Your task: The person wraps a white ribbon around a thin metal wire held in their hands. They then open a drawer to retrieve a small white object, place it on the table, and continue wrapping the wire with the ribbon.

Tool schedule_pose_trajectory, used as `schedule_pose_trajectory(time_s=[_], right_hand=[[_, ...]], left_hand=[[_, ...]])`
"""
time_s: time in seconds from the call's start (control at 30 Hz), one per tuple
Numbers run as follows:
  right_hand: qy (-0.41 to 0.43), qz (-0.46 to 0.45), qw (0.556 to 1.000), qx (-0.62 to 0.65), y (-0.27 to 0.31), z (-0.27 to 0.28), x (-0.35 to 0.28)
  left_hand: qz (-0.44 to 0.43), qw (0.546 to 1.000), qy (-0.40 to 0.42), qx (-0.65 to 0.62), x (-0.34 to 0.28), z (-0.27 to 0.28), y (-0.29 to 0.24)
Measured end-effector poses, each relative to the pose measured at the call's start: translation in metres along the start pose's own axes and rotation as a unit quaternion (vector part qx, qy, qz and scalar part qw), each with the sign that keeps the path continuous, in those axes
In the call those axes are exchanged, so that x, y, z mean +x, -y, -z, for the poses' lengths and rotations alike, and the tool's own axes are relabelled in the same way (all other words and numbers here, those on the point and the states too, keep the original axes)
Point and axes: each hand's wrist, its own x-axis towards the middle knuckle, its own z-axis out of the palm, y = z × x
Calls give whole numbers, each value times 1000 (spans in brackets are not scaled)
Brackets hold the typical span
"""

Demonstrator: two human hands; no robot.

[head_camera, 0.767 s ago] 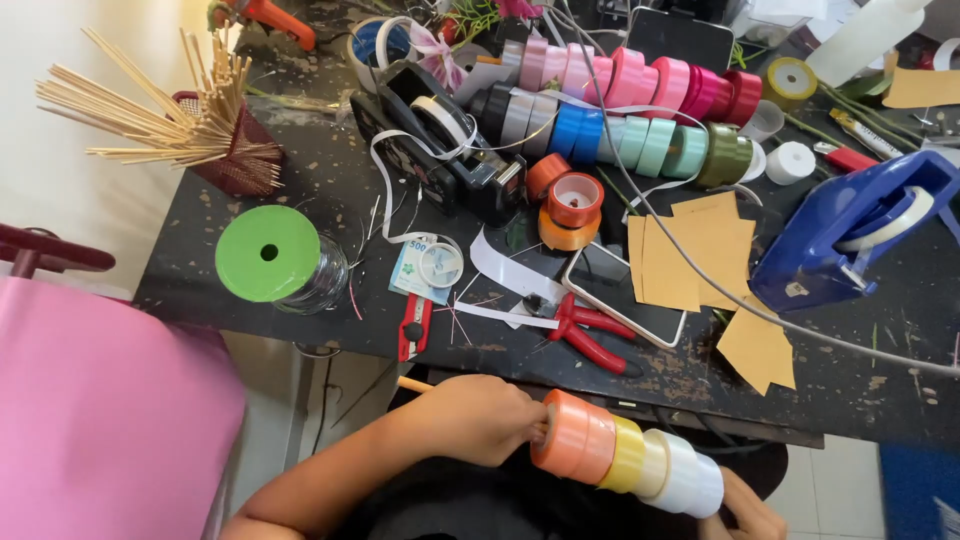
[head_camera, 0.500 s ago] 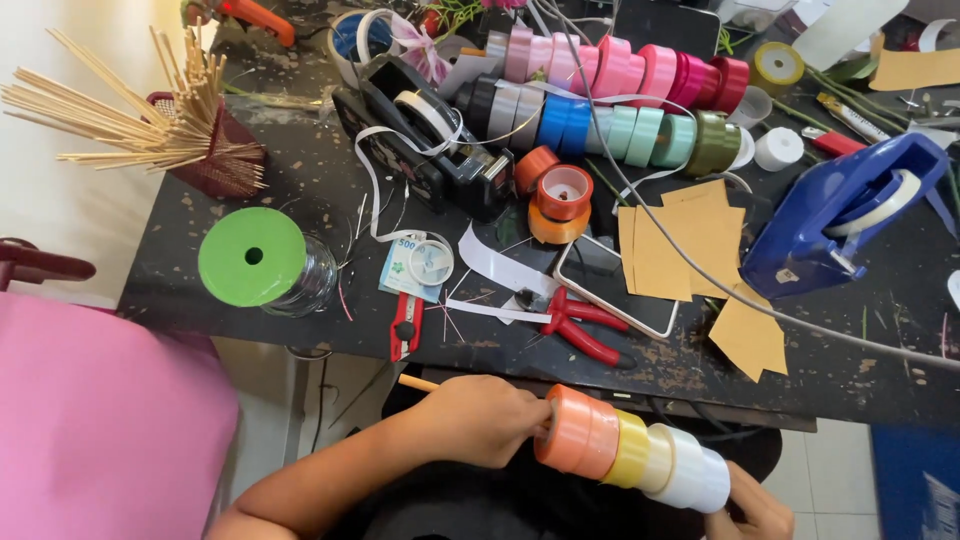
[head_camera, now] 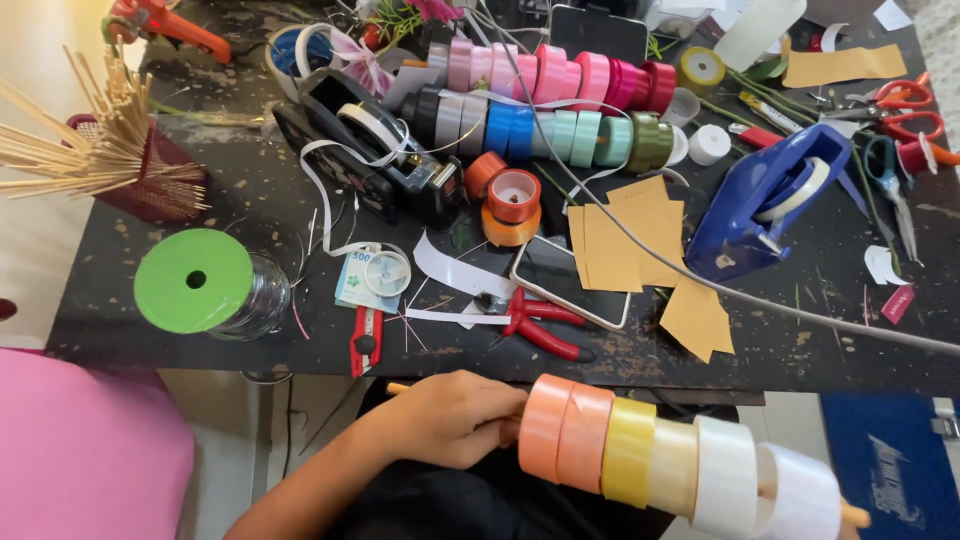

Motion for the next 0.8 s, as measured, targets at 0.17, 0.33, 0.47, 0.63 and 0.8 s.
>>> schedule_pose_trajectory(time_s=[0.17, 0.33, 0.47, 0.63, 0.8], right_hand=[[-100, 59, 975, 188, 34, -30, 12], [-42, -5, 997, 57, 81, -59, 19], [-3, -48, 999, 17, 88, -64, 38], [85, 21, 993, -81, 124, -87, 80], [29, 101, 975, -195, 129, -113, 144]], left_hand=[[-23, 987, -157, -38, -17, 9, 44], [142, 873, -417, -207, -22, 35, 68], [83, 886, -404, -213, 8, 76, 36], [23, 873, -422, -243, 41, 113, 46], [-16, 856, -507, -100, 61, 136, 81]])
